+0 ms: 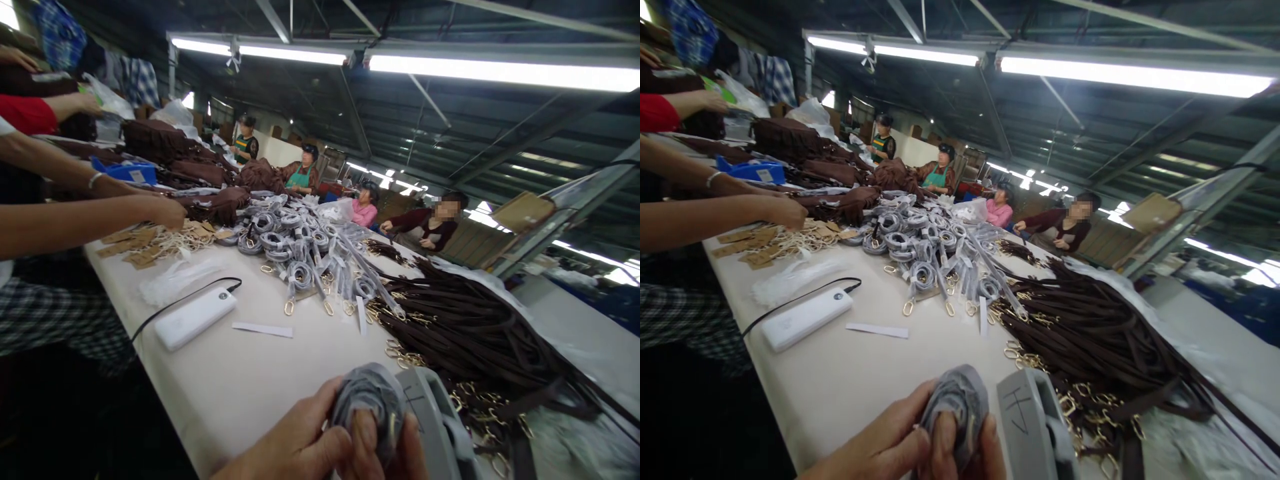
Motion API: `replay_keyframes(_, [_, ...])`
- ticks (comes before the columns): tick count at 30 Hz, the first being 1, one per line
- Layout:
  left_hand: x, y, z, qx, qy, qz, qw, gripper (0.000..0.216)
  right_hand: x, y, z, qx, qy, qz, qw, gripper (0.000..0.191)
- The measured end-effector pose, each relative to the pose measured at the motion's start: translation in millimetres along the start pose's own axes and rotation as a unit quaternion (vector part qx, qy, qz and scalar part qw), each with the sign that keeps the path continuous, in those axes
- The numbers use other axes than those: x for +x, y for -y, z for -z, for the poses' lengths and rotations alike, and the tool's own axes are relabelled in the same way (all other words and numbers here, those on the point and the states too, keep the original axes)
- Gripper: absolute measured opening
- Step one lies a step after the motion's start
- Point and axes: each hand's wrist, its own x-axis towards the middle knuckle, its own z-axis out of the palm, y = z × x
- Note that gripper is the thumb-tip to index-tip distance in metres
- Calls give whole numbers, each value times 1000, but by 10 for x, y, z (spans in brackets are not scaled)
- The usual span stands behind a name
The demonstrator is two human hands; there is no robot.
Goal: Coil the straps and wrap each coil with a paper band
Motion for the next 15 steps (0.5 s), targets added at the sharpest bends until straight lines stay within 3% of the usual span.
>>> replay_keyframes(3, [-1, -3, 17, 12, 12, -20, 1000, 49, 26, -32, 38, -2, 5, 11, 1000, 54])
replay_keyframes(11, [-17, 166, 51, 138, -26, -28, 990, 27, 24, -184, 17, 7, 2, 17, 1000, 58])
replay_keyframes(15, [-28, 203, 128, 171, 5, -5, 985, 24, 25, -200, -23, -37, 14, 13, 999, 60])
